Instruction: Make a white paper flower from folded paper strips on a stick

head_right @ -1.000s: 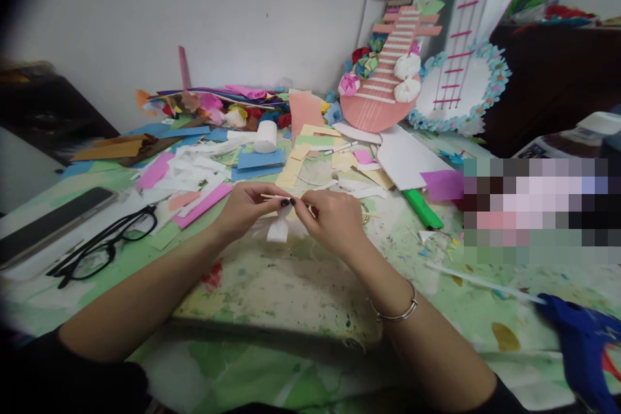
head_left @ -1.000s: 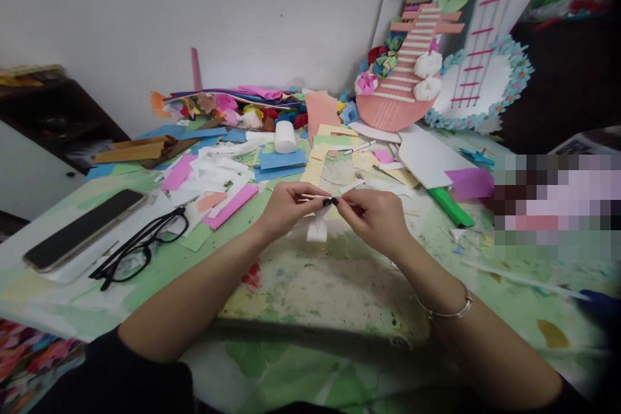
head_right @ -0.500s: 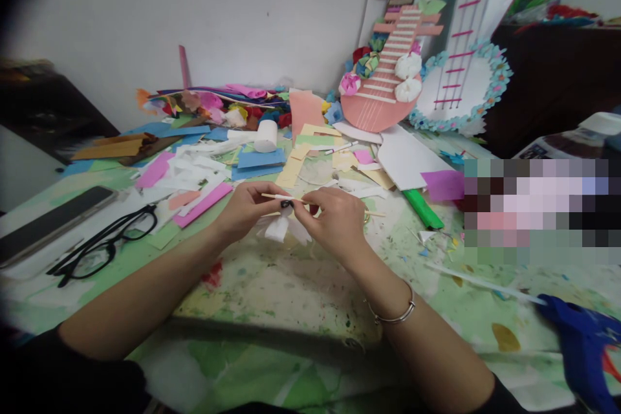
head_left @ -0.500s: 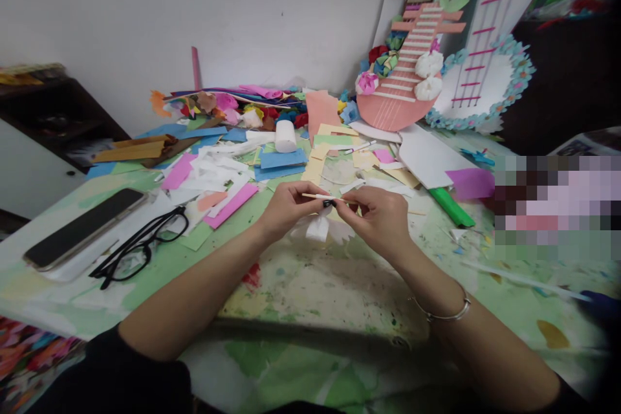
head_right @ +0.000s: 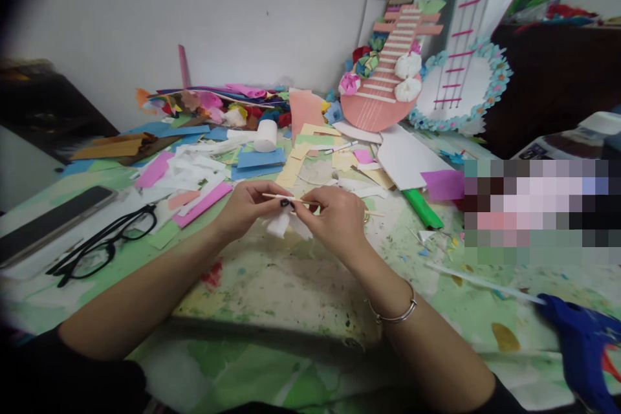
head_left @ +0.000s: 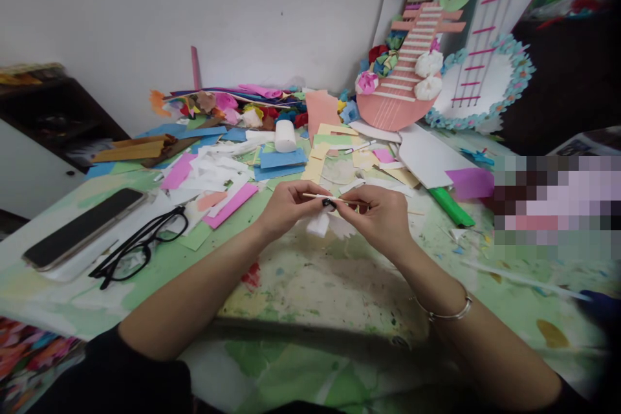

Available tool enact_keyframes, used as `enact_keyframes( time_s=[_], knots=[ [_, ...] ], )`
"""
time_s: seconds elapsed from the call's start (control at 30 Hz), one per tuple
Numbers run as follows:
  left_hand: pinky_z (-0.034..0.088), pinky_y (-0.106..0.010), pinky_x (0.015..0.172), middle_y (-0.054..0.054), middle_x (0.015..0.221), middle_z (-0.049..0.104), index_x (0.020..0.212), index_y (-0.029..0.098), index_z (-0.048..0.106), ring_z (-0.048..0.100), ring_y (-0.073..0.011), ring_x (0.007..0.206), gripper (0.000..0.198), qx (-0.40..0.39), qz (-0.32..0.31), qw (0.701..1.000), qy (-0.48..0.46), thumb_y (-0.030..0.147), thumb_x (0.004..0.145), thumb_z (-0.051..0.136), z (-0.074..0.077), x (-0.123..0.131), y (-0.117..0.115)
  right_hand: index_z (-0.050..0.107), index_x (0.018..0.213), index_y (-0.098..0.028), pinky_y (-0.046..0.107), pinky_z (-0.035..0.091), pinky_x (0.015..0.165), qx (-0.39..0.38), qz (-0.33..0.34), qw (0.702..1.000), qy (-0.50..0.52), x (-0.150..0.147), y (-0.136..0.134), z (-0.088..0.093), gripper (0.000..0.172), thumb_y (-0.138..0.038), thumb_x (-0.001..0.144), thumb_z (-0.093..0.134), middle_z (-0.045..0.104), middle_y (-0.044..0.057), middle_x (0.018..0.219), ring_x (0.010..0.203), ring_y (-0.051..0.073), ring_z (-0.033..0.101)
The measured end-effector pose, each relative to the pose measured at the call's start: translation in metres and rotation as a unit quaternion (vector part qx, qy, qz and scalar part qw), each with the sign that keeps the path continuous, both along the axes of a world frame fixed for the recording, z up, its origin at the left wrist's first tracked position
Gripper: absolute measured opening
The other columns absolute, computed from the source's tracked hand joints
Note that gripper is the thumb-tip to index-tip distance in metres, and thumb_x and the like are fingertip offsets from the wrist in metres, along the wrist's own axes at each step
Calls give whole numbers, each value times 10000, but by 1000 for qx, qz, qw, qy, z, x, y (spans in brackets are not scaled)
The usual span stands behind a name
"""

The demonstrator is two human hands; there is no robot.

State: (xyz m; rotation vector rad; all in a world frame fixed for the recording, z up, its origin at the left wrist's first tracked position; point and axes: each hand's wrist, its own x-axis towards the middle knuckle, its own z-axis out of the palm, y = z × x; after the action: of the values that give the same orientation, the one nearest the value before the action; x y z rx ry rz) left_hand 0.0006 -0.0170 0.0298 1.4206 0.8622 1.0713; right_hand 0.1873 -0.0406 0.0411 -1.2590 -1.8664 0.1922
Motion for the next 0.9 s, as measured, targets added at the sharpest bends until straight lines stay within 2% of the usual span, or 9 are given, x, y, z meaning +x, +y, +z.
enact_keyframes(
  time_s=[0.33, 0.47, 0.57, 0.7, 0.9],
  knots=[
    [533, -207, 606, -69, 792, 743, 826, 132, 746, 681, -138, 687, 177, 40, 48, 996, 68, 252, 696, 751, 1, -1, -2, 676, 666, -182, 249, 382, 557, -37, 28, 999, 0, 3, 5, -4, 168, -308, 777, 680, 689, 23, 655, 596, 135, 581],
    [549, -220, 647, -67, 799, 743, 808, 133, 750, 678, -137, 695, 156, 64, 50, 993, 84, 243, 698, 740, 1, -1, -1, 692, 747, -163, 228, 370, 558, -74, 96, 993, -11, 3, 7, -1, 143, -276, 808, 629, 684, 17, 665, 584, 113, 571],
    [550, -222, 665, -70, 816, 741, 810, 130, 749, 679, -141, 712, 165, 73, 38, 993, 88, 254, 700, 744, 1, -1, -1, 705, 777, -155, 218, 339, 537, -82, 120, 989, -28, 3, 7, 0, 165, -242, 831, 575, 648, -1, 608, 530, 89, 509],
    [543, -218, 654, -70, 808, 738, 825, 117, 734, 692, -152, 721, 213, 45, 31, 996, 66, 271, 683, 773, 3, 0, -2, 706, 720, -145, 216, 308, 518, -73, 113, 991, -13, 4, 9, -1, 212, -251, 833, 561, 604, -11, 555, 501, 78, 453],
    [550, -246, 669, -70, 766, 750, 824, 121, 718, 712, -176, 721, 259, -9, 5, 1000, 19, 271, 634, 812, 5, 0, -1, 668, 645, -139, 221, 293, 495, -118, 123, 984, 52, 5, 11, -2, 268, -305, 825, 559, 533, -21, 510, 484, 78, 402]
  ],
)
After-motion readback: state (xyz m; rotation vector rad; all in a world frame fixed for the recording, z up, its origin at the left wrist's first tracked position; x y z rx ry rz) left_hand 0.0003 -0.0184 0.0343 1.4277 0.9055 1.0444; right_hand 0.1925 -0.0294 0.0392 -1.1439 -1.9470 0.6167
